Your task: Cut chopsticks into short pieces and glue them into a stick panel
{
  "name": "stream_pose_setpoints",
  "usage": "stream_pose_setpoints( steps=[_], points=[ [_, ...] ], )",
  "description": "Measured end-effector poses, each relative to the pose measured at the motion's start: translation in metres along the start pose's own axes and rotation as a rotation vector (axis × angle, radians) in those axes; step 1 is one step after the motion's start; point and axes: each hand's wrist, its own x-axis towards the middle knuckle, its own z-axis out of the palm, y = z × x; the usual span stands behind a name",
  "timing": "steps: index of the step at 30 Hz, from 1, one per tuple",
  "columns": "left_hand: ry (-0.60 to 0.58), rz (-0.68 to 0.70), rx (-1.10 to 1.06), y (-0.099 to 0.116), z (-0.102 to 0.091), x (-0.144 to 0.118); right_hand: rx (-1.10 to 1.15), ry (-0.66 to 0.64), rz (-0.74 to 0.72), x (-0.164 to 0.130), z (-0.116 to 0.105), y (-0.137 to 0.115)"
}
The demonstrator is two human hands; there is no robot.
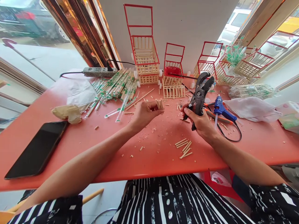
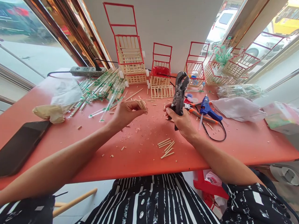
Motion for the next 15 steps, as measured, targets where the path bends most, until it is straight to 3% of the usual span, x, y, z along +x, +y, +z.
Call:
stream_pose_setpoints(
  steps=[3, 6, 10, 15],
  points=[
    [0.002, -0.022, 0.008, -0.003, 0.001, 0.003, -0.002, -0.01, 0.005, 0.0, 0.0, 0.002],
    [-0.011, -0.129, -0.089, -0.002, 0.001, 0.005, -0.021, -0.008, 0.013, 0.001, 0.0, 0.003],
    [-0.155, -0.275, -0.328, 0.006, 0.002, 0.001, -0.031, -0.031, 0.021, 0.001, 0.001, 0.001],
    [-0.256, -0.25, -0.311, 0.007, 0.012, -0.009, -0.242, -0.073, -0.044, -0.003, 0.003, -0.006]
  ],
)
